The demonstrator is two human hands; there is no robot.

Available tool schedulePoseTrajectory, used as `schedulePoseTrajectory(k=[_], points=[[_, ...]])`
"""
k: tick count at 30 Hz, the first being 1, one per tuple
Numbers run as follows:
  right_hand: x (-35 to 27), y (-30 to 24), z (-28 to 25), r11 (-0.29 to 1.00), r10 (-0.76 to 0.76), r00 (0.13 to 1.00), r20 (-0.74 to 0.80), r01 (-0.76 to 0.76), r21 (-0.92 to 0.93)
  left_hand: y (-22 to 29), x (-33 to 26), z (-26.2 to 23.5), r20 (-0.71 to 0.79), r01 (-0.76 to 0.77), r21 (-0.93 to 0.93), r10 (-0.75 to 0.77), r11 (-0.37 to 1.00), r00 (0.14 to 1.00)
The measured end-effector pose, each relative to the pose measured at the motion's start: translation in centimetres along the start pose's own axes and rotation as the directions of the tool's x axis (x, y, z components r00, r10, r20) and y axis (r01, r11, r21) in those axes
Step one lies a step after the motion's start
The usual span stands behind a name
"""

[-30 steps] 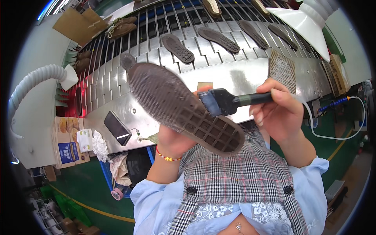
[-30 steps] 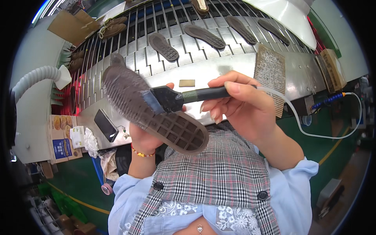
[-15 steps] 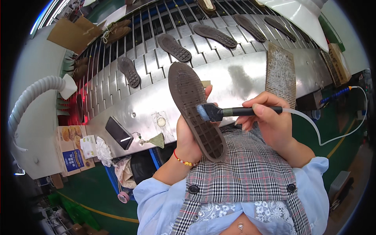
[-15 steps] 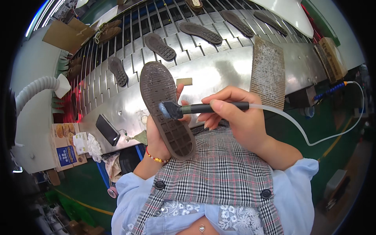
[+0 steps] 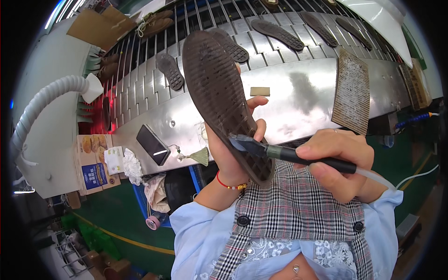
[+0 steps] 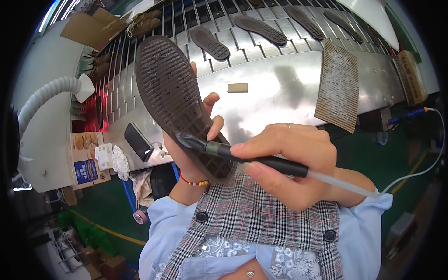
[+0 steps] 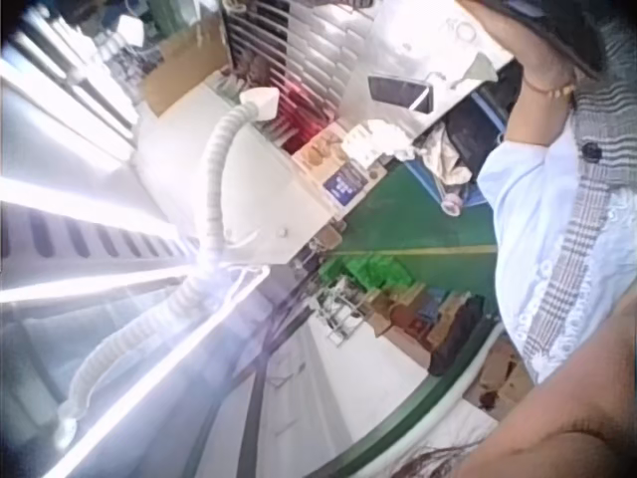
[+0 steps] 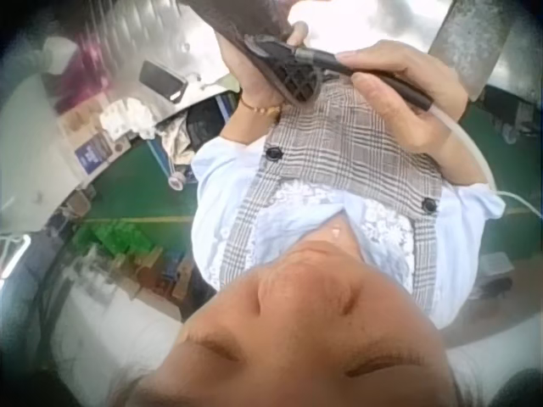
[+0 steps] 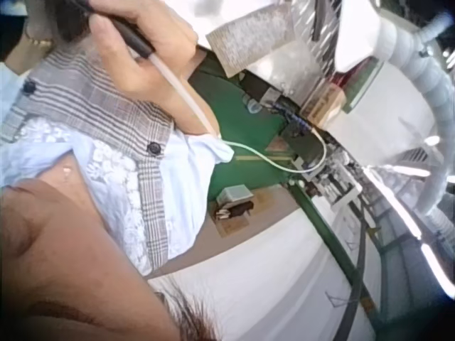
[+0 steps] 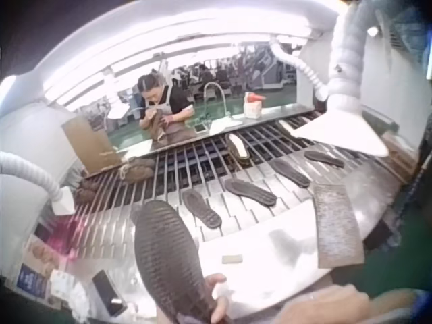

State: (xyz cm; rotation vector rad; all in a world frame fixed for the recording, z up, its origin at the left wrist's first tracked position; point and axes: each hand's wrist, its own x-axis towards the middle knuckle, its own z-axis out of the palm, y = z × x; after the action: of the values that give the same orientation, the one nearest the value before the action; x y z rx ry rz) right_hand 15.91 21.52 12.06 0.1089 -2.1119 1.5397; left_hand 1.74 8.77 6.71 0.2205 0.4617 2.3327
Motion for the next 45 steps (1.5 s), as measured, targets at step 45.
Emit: schedulePoseTrajectory(k=[45], points=[[1.1,-1.2,-1.9,0.97,-0.239,0.912,0.334,0.239,0.041,2.9,1.4,1.2,0.084,0.354,-0.481,-0.359,0.802,0.929]])
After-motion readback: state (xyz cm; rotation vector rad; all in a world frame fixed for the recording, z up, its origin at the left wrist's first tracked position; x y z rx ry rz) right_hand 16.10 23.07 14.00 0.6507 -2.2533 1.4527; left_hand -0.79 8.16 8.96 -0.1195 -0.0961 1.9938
